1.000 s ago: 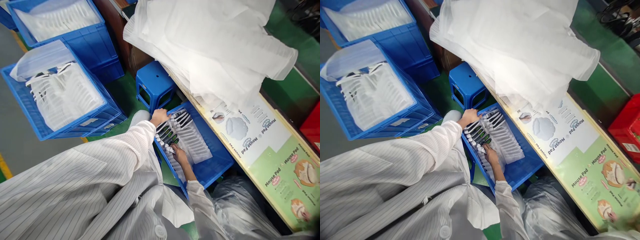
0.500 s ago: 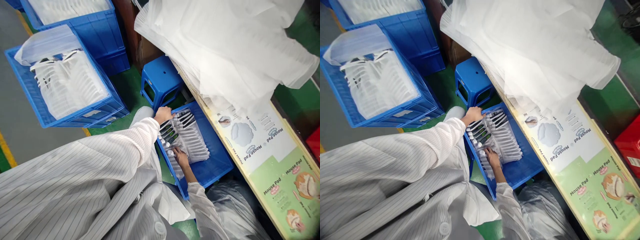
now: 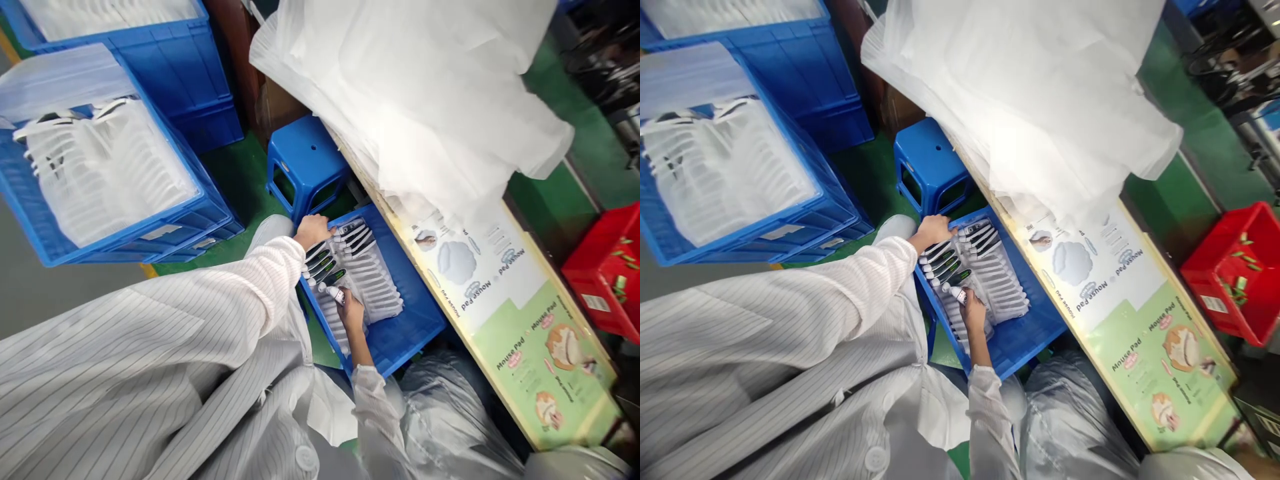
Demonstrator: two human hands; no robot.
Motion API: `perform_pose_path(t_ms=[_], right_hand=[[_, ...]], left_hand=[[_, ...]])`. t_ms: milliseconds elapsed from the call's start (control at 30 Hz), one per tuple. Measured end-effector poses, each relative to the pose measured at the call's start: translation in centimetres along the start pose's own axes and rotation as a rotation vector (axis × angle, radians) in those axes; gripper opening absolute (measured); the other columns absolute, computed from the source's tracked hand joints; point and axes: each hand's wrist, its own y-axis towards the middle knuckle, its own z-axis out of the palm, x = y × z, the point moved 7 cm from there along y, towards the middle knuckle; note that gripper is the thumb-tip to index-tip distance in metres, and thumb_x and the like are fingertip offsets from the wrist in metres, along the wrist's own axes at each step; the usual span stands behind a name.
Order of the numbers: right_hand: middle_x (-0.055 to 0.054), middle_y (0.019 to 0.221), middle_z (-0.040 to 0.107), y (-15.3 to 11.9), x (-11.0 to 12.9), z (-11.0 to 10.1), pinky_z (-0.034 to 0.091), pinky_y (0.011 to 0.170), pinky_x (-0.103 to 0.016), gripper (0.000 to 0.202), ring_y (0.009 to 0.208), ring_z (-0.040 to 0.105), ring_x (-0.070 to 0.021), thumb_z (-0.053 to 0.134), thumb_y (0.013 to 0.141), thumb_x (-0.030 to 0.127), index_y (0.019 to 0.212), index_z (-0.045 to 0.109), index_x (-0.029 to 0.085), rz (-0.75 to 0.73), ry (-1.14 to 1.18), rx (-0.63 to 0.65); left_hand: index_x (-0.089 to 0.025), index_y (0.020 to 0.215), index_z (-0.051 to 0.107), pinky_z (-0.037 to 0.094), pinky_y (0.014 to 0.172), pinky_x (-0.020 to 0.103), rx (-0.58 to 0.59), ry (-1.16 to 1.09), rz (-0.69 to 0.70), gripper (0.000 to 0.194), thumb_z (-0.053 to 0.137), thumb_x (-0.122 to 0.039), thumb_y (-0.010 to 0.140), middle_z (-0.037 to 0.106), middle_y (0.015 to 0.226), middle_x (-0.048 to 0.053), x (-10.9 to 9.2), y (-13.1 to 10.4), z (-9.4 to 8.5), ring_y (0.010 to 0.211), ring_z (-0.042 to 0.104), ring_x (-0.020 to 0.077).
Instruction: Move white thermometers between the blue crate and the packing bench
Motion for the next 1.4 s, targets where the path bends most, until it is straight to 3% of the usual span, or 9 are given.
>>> perform_pose_path(t_ms=[200, 333, 433, 600, 767, 900, 1067, 1233, 1400], right_hand=[[-0.016, 0.119, 0.078, -5.4, 0.8, -18.5, 0.059, 0.091, -0.038, 0.047, 0.106, 0.076, -0.0319, 0.068, 0.102, 0.061, 0.128, 0.068, 0.022, 0.257, 0.153, -0.705], [-0.010, 0.088, 0.073, -7.2, -5.7, -30.8, 0.056, 0.079, -0.037, 0.054, 0.080, 0.069, -0.0284, 0.077, 0.090, 0.071, 0.105, 0.069, 0.021, 0.570, 0.074, -0.966], [-0.008, 0.079, 0.070, -6.1, -12.8, -35.1, 0.055, 0.078, -0.039, 0.045, 0.076, 0.066, -0.0281, 0.082, 0.082, 0.064, 0.087, 0.065, 0.022, 0.731, 0.155, -1.006], [-0.007, 0.074, 0.069, -2.7, -20.2, -34.5, 0.056, 0.077, -0.039, 0.045, 0.078, 0.069, -0.0288, 0.075, 0.086, 0.066, 0.078, 0.061, 0.024, 0.790, 0.444, -0.895], [-0.020, 0.109, 0.076, -3.5, -21.9, -33.9, 0.061, 0.095, -0.047, 0.045, 0.105, 0.074, -0.0341, 0.057, 0.100, 0.064, 0.106, 0.063, 0.019, 0.838, 0.433, -1.131], [-0.029, 0.127, 0.071, -2.5, -22.7, -34.8, 0.052, 0.113, -0.069, 0.052, 0.133, 0.064, -0.0467, 0.055, 0.100, 0.066, 0.109, 0.069, 0.017, 0.946, 0.317, -1.004], [-0.032, 0.152, 0.059, 0.1, -18.4, -34.2, 0.050, 0.116, -0.068, 0.078, 0.137, 0.059, -0.0482, 0.062, 0.099, 0.066, 0.153, 0.060, 0.009, 0.866, 0.225, -0.901], [-0.019, 0.170, 0.050, -0.3, -12.6, -31.6, 0.047, 0.119, -0.060, 0.062, 0.146, 0.052, -0.0404, 0.041, 0.113, 0.043, 0.172, 0.046, 0.028, 0.524, -0.029, -0.836], [-0.023, 0.162, 0.056, -10.1, -24.0, -32.3, 0.052, 0.112, -0.055, 0.061, 0.137, 0.061, -0.0388, 0.049, 0.108, 0.040, 0.166, 0.057, 0.023, 0.791, -0.051, -0.928]], left_hand=[[-0.013, 0.128, 0.082, 0.059, 0.104, 0.046, 0.033, 0.021, -0.011, 0.065, 0.050, -0.065, 0.106, 0.081, 0.123, 0.025, 0.3, 0.3, 0.2, 0.119, 0.077, 0.0413], [-0.012, 0.129, 0.081, 0.059, 0.104, 0.048, 0.045, 0.043, -0.008, 0.068, 0.047, -0.065, 0.106, 0.081, 0.126, 0.026, 0.3, 0.4, 0.0, 0.121, 0.076, 0.0435], [-0.012, 0.129, 0.081, 0.058, 0.105, 0.048, 0.068, 0.055, -0.017, 0.067, 0.046, -0.065, 0.105, 0.080, 0.128, 0.026, 0.2, 0.3, -0.3, 0.123, 0.075, 0.0439], [-0.013, 0.128, 0.080, 0.060, 0.101, 0.046, 0.084, 0.031, -0.019, 0.068, 0.045, -0.067, 0.106, 0.081, 0.124, 0.025, 0.3, 0.5, -0.5, 0.121, 0.076, 0.0435], [-0.009, 0.123, 0.079, 0.058, 0.099, 0.048, 0.065, 0.019, -0.003, 0.065, 0.050, -0.065, 0.107, 0.081, 0.116, 0.026, 0.6, 0.8, -0.1, 0.115, 0.077, 0.0415], [-0.008, 0.119, 0.078, 0.056, 0.093, 0.048, 0.034, 0.008, -0.004, 0.071, 0.051, -0.072, 0.105, 0.081, 0.106, 0.024, 0.8, 1.0, 0.1, 0.114, 0.077, 0.0422], [-0.010, 0.122, 0.080, 0.056, 0.094, 0.047, 0.044, 0.044, -0.012, 0.071, 0.049, -0.072, 0.105, 0.083, 0.113, 0.022, 0.8, 0.9, -0.1, 0.116, 0.078, 0.0427], [-0.017, 0.130, 0.079, 0.058, 0.102, 0.048, 0.098, 0.090, -0.046, 0.068, 0.046, -0.070, 0.105, 0.081, 0.124, 0.025, 0.8, 0.7, -0.3, 0.121, 0.076, 0.0440], [-0.018, 0.134, 0.077, 0.056, 0.102, 0.046, 0.121, 0.127, -0.051, 0.069, 0.041, -0.070, 0.106, 0.081, 0.127, 0.024, 0.8, 1.3, 0.0, 0.122, 0.075, 0.0433]])
